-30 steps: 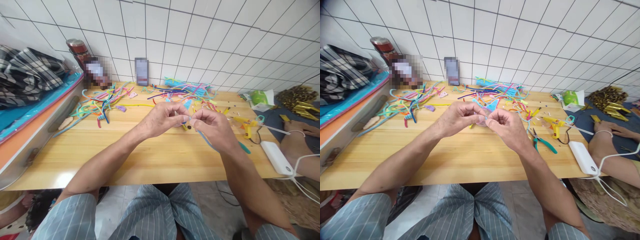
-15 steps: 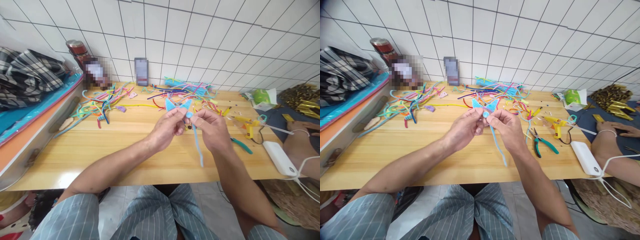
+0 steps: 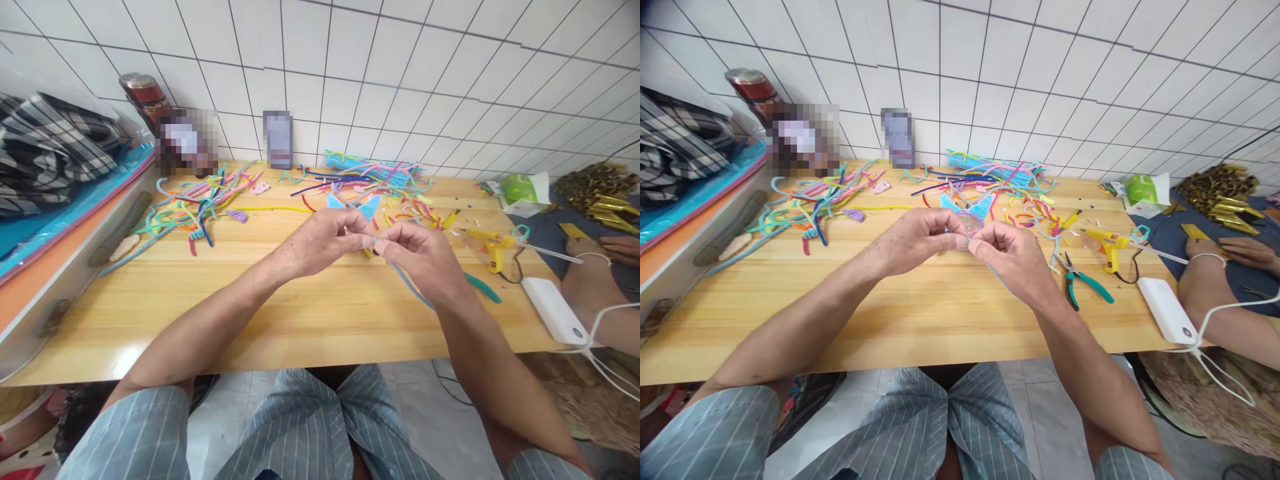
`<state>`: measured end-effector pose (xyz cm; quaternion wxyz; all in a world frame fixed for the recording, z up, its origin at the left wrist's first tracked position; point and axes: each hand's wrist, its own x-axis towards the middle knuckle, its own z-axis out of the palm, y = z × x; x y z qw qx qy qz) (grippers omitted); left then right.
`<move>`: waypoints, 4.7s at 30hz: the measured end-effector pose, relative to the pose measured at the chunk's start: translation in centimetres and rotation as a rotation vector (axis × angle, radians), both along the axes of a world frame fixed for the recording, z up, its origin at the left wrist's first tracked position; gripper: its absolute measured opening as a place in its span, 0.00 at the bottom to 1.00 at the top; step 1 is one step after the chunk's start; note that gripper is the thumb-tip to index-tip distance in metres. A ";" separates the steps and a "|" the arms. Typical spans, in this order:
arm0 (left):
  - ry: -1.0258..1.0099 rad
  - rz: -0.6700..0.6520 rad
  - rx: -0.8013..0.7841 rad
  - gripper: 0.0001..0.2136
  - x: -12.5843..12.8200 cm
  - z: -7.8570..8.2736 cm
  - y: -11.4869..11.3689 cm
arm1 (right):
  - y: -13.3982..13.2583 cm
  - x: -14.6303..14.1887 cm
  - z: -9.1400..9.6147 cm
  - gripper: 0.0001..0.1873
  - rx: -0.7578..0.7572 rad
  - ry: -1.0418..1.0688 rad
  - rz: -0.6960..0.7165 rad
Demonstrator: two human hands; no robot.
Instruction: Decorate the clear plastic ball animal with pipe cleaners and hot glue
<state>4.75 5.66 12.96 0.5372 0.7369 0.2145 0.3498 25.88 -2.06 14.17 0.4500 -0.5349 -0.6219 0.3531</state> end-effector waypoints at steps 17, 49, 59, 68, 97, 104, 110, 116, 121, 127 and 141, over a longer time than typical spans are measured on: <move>-0.413 0.045 -0.609 0.28 3.3 -2.1 -2.8 | 0.3 -1.5 -2.2 0.11 0.135 0.225 -0.134; -0.102 0.076 -0.069 0.15 1.1 -0.6 -0.4 | 0.0 0.8 -1.4 0.12 0.098 -0.033 -0.082; -0.400 0.240 -0.449 0.23 3.7 -2.9 -3.5 | -0.8 -1.0 -2.7 0.15 0.196 0.052 -0.221; -0.323 0.084 -0.497 0.25 3.1 -2.7 -2.0 | 0.1 -0.8 -3.0 0.16 0.113 0.165 -0.193; -0.202 0.068 -0.286 0.22 2.4 -2.1 -0.8 | 0.6 0.8 -3.0 0.19 0.069 0.107 -0.118; -0.077 0.096 -0.070 0.11 1.4 -1.5 -0.3 | 0.2 1.5 -2.3 0.15 0.077 -0.036 -0.066; -0.263 0.263 -0.207 0.18 2.8 -2.7 -1.9 | 0.2 0.0 -2.7 0.18 0.104 0.099 -0.139; -0.487 0.338 -0.471 0.23 4.6 -5.0 -3.7 | 0.0 -2.6 -4.5 0.22 0.175 0.210 -0.242; -0.387 0.188 -0.414 0.27 4.3 -4.8 -2.4 | 0.3 -1.1 -4.0 0.19 0.164 0.147 -0.206; -0.160 0.091 0.036 0.23 2.7 -3.9 0.0 | -0.1 1.0 -2.8 0.14 0.148 -0.022 -0.156; -0.335 0.149 -0.466 0.22 4.0 -4.6 -1.9 | -0.9 0.0 -4.6 0.15 0.230 -0.023 -0.261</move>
